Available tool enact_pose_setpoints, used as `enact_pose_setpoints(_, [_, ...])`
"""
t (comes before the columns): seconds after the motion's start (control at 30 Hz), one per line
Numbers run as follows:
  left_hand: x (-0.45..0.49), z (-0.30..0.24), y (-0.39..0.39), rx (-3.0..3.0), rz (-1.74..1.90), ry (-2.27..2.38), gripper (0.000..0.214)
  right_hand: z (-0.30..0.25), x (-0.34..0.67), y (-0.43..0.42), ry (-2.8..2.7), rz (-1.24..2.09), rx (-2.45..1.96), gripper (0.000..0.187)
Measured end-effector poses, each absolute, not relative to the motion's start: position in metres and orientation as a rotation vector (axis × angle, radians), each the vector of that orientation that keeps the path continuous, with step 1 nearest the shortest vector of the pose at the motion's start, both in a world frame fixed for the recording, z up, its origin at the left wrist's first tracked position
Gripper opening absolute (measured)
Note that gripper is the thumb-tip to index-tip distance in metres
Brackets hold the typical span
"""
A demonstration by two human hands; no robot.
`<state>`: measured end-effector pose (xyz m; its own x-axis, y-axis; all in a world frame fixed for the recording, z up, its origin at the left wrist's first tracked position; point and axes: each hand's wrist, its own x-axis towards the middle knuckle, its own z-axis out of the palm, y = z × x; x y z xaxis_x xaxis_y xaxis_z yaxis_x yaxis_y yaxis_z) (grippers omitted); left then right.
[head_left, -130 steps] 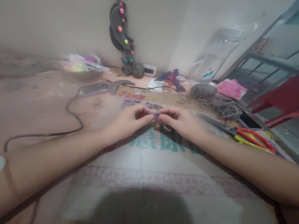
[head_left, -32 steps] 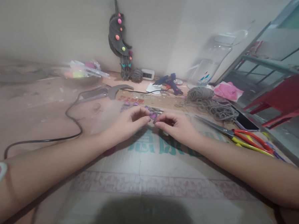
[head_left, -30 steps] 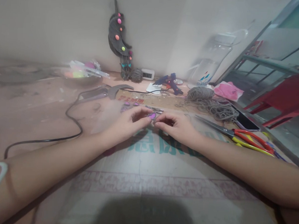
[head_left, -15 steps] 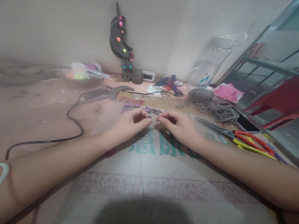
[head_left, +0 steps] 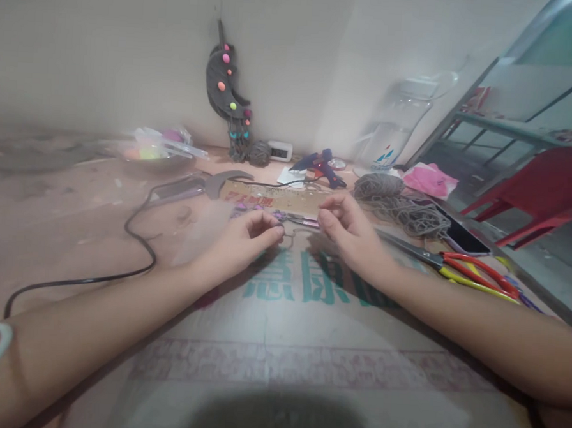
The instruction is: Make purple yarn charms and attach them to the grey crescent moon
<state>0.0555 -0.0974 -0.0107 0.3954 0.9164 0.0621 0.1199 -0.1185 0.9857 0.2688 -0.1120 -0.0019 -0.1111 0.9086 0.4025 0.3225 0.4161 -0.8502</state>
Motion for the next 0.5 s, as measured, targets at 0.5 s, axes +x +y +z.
enact_pose_setpoints(0.5, [0.053, -0.016, -0.093, 1.564, 0.895, 0.926, 0.026, -0.006, 0.303, -0.078, -2.559, -0.227, -1.316, 0.028])
